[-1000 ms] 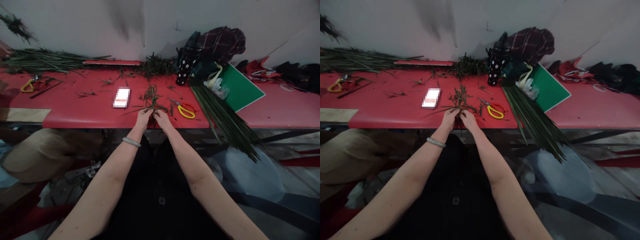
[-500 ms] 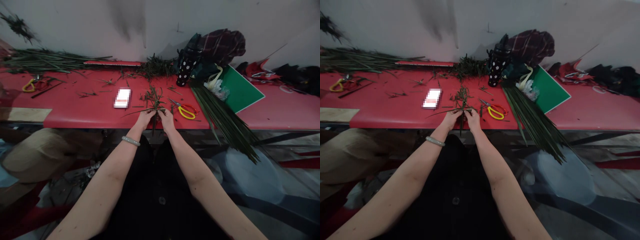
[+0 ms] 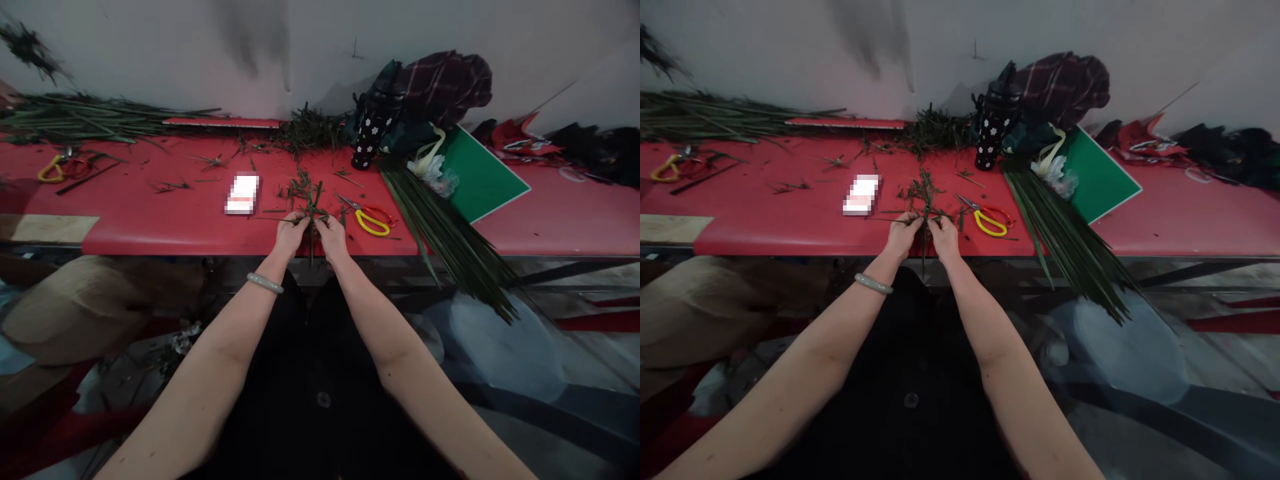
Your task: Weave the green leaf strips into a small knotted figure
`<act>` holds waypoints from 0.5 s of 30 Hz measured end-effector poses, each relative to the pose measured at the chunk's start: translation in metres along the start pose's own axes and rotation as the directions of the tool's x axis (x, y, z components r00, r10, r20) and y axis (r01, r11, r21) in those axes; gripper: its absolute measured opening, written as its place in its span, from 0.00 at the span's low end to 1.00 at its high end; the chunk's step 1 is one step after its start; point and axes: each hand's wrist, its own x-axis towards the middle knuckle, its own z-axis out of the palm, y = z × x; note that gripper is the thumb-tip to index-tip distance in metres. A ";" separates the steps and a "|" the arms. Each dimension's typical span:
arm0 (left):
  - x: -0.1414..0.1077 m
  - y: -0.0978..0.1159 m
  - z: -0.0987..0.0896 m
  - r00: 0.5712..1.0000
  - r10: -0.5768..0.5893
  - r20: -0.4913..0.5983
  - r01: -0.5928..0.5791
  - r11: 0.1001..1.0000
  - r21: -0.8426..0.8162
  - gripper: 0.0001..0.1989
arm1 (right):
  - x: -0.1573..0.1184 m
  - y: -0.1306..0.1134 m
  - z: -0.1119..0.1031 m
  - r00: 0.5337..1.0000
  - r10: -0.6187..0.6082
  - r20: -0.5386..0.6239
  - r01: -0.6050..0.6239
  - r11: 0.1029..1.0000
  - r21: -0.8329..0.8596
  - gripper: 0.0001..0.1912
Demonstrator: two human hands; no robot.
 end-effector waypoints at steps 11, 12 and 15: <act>0.002 0.003 0.000 0.996 0.011 0.085 -0.013 1.000 0.027 0.07 | 0.000 -0.005 0.000 0.992 -0.021 -0.121 0.028 0.998 0.059 0.10; 0.001 0.004 -0.002 0.993 0.003 0.121 -0.007 1.000 0.030 0.07 | 0.000 -0.007 -0.001 0.994 -0.008 -0.113 0.021 0.993 0.118 0.12; -0.001 0.005 -0.006 0.974 -0.009 0.225 -0.011 0.996 0.090 0.07 | 0.002 -0.010 -0.001 0.996 0.003 -0.093 0.020 0.970 0.242 0.16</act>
